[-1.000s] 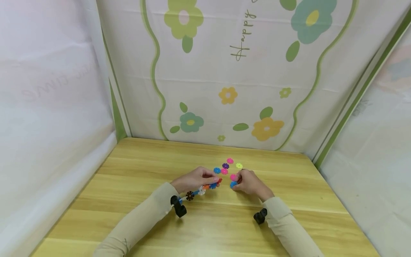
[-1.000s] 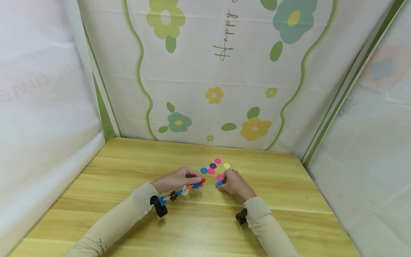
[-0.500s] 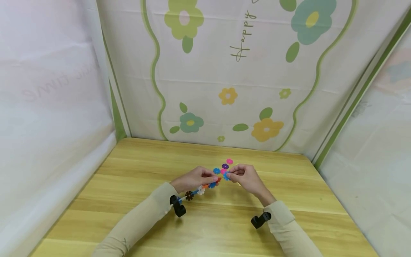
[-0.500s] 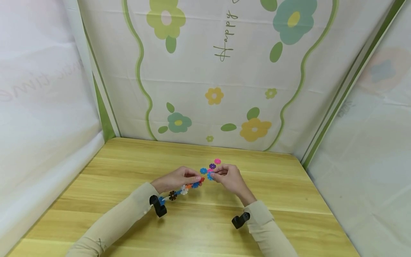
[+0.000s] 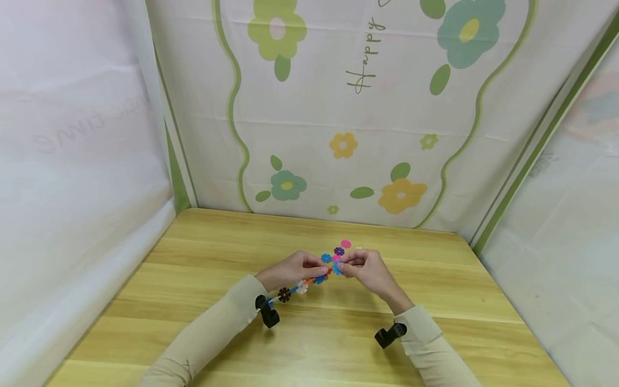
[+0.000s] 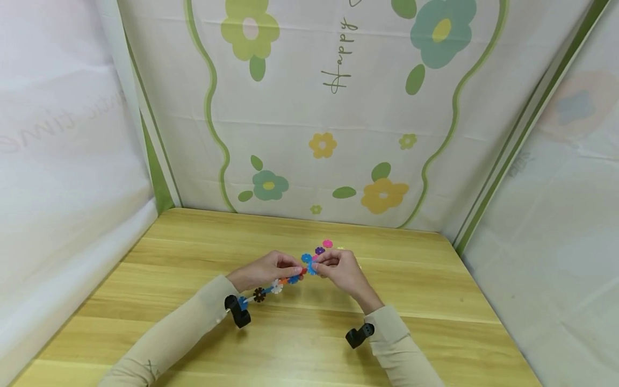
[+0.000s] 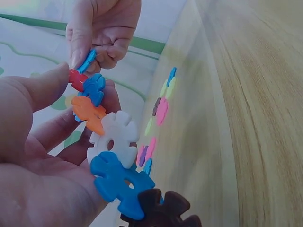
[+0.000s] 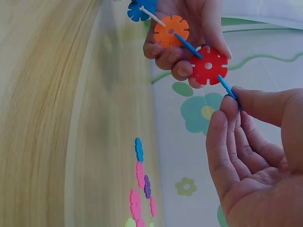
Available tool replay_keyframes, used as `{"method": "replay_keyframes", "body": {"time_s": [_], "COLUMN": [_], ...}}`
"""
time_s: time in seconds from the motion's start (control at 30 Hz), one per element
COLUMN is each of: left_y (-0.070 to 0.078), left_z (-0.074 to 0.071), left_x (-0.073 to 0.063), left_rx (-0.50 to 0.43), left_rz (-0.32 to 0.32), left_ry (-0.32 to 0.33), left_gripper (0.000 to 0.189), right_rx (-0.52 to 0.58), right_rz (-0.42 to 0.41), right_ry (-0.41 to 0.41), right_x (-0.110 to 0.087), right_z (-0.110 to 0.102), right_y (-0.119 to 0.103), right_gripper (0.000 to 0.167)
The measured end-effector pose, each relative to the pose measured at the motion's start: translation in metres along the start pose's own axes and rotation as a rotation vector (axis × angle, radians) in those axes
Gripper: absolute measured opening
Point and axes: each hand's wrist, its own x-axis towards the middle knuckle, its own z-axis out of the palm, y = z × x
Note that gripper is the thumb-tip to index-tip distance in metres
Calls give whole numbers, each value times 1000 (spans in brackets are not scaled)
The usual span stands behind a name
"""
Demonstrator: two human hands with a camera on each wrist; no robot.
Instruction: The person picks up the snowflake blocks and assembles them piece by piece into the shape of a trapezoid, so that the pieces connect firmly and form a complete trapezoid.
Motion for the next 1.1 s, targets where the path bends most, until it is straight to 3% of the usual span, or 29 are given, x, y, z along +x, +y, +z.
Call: {"method": "replay_keyframes", "body": {"time_s": [0.1, 0.3, 0.4, 0.7, 1.1], "left_y": [0, 0, -1, -7, -12], "left_z": [1, 4, 5, 1, -9], "left_x": [1, 6, 7, 1, -11], "left_rx": [17, 50, 64, 73, 87], "left_rz": [-4, 80, 93, 50, -22], "left_ry": [9, 37, 52, 35, 61], "left_gripper": [39, 29, 28, 34, 38], "right_rx": [-5, -13, -14, -48, -255], "right_rz": [-10, 1, 4, -27, -51], "right_ry": [-11, 5, 6, -92, -67], "right_x": [0, 2, 4, 10, 36], "right_z": [2, 6, 6, -3, -10], "right_y": [-1, -5, -6, -2, 19], "right_gripper": [24, 21, 19, 30, 27]}}
